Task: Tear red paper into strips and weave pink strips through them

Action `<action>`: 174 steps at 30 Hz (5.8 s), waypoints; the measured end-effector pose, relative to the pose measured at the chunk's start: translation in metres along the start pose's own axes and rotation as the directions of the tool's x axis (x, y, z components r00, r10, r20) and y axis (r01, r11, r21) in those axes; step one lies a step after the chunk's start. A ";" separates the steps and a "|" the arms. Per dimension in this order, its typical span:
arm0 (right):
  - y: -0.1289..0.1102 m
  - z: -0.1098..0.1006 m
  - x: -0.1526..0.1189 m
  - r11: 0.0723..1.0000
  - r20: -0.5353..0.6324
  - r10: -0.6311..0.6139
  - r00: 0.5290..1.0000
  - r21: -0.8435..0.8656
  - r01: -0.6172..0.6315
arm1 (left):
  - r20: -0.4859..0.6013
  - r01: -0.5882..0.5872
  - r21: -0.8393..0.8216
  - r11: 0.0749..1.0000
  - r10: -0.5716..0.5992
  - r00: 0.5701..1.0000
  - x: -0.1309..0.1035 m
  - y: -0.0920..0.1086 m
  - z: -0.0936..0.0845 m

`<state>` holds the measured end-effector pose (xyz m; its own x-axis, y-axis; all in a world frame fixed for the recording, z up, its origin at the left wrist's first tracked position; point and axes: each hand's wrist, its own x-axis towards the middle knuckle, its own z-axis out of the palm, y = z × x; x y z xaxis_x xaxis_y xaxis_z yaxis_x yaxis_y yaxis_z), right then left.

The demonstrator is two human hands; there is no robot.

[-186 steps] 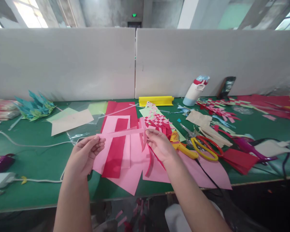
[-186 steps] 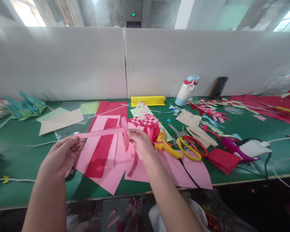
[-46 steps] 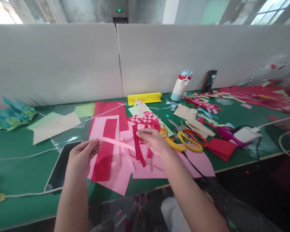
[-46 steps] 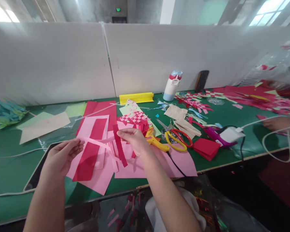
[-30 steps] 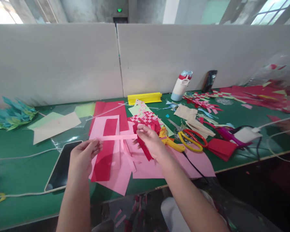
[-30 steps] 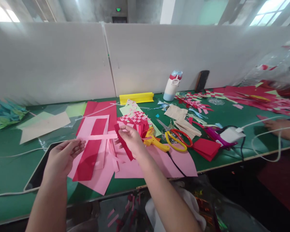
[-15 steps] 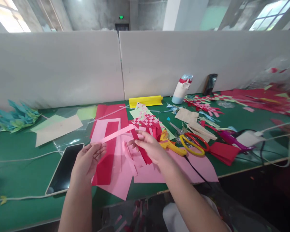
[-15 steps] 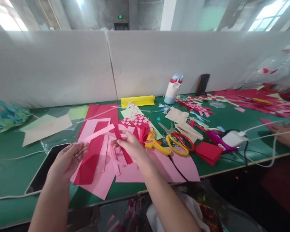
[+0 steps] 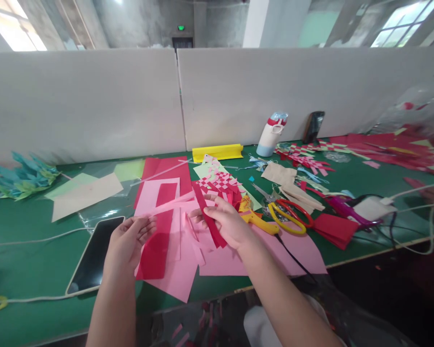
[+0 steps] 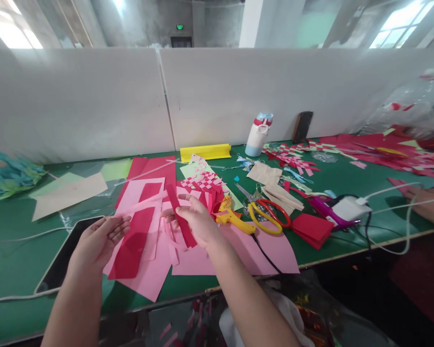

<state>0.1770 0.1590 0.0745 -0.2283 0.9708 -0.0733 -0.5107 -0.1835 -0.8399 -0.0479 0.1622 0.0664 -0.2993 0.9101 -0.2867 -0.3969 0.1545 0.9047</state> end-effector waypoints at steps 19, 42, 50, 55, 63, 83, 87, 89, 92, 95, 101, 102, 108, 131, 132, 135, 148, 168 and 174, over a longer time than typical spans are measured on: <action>0.002 -0.002 -0.001 0.995 0.025 -0.070 0.997 -0.071 0.072 | -0.014 -0.088 0.449 0.889 0.105 0.994 0.003 0.004 -0.011; 0.028 0.013 -0.006 0.931 0.164 0.178 0.970 -0.349 -0.112 | 0.171 -0.206 0.480 0.852 0.140 0.975 -0.041 -0.011 0.038; 0.029 0.010 0.000 0.826 0.061 -0.118 0.991 -0.549 0.131 | 0.264 -0.186 0.530 0.828 0.047 0.963 -0.040 -0.013 0.037; 0.024 0.013 -0.003 0.841 0.040 -0.114 0.993 -0.529 0.117 | 0.203 -0.176 0.486 0.856 0.085 0.976 -0.040 -0.015 0.036; 0.025 0.011 -0.006 0.847 0.031 -0.092 0.995 -0.522 0.095 | 0.225 -0.194 0.488 0.851 0.092 0.970 -0.036 -0.018 0.032; 0.029 0.013 -0.006 0.818 0.018 -0.079 0.997 -0.570 0.076 | 0.365 -0.430 0.719 0.545 0.230 0.902 -0.042 -0.015 0.035; 0.031 0.014 -0.006 0.800 0.010 -0.072 0.997 -0.597 0.064 | 0.404 -0.499 0.764 0.410 0.298 0.865 -0.044 -0.015 0.034; 0.032 0.015 -0.006 0.794 0.010 -0.066 0.998 -0.604 0.059 | 0.424 -0.527 0.778 0.341 0.333 0.842 -0.045 -0.014 0.035; 0.031 0.014 -0.006 0.794 0.003 -0.065 0.998 -0.605 0.054 | 0.412 -0.530 0.804 0.270 0.390 0.824 -0.044 -0.013 0.034; 0.029 0.011 -0.006 0.803 -0.014 -0.089 0.996 -0.593 0.063 | 0.344 -0.485 0.814 0.320 0.406 0.847 -0.042 -0.011 0.032; 0.027 0.008 -0.005 0.876 -0.015 -0.079 0.997 -0.479 0.062 | 0.268 -0.279 0.669 0.689 0.126 0.955 -0.038 -0.014 0.031; 0.026 0.008 -0.005 0.888 -0.005 -0.073 0.997 -0.455 0.062 | 0.283 -0.250 0.633 0.732 0.082 0.956 -0.038 -0.014 0.032; 0.022 0.009 -0.007 0.928 -0.004 -0.023 1.000 -0.373 0.020 | 0.352 -0.245 0.670 0.701 -0.010 0.936 -0.036 -0.012 0.030; 0.015 0.011 -0.014 0.768 0.158 0.088 0.984 -0.640 0.034 | 0.271 -0.133 0.487 0.864 -0.005 0.963 -0.034 -0.004 0.022; 0.015 0.012 -0.015 0.766 0.161 0.100 0.982 -0.642 0.027 | 0.268 -0.140 0.497 0.856 0.003 0.964 -0.034 -0.004 0.023; 0.012 0.013 -0.015 0.740 0.184 0.163 0.969 -0.673 0.003 | 0.269 -0.166 0.563 0.809 0.011 0.963 -0.034 -0.004 0.024; 0.000 -0.025 -0.003 0.551 -0.086 0.162 0.983 -0.819 -0.163 | 0.105 -0.102 0.994 -0.026 0.235 0.966 -0.015 0.004 -0.004; 0.003 -0.028 -0.002 0.511 -0.038 0.058 0.998 -0.857 -0.063 | 0.352 -0.256 0.924 -0.285 0.371 0.859 0.002 -0.032 0.005; 0.000 -0.026 -0.003 0.520 -0.024 0.093 0.995 -0.851 -0.070 | 0.357 -0.261 0.926 -0.272 0.405 0.842 0.002 -0.033 0.006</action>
<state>0.1989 0.1605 0.0612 -0.2546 0.9529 -0.1645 0.4561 -0.0317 -0.8894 -0.0304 0.1613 0.0376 -0.1034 0.9659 0.2375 0.9898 0.0763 0.1207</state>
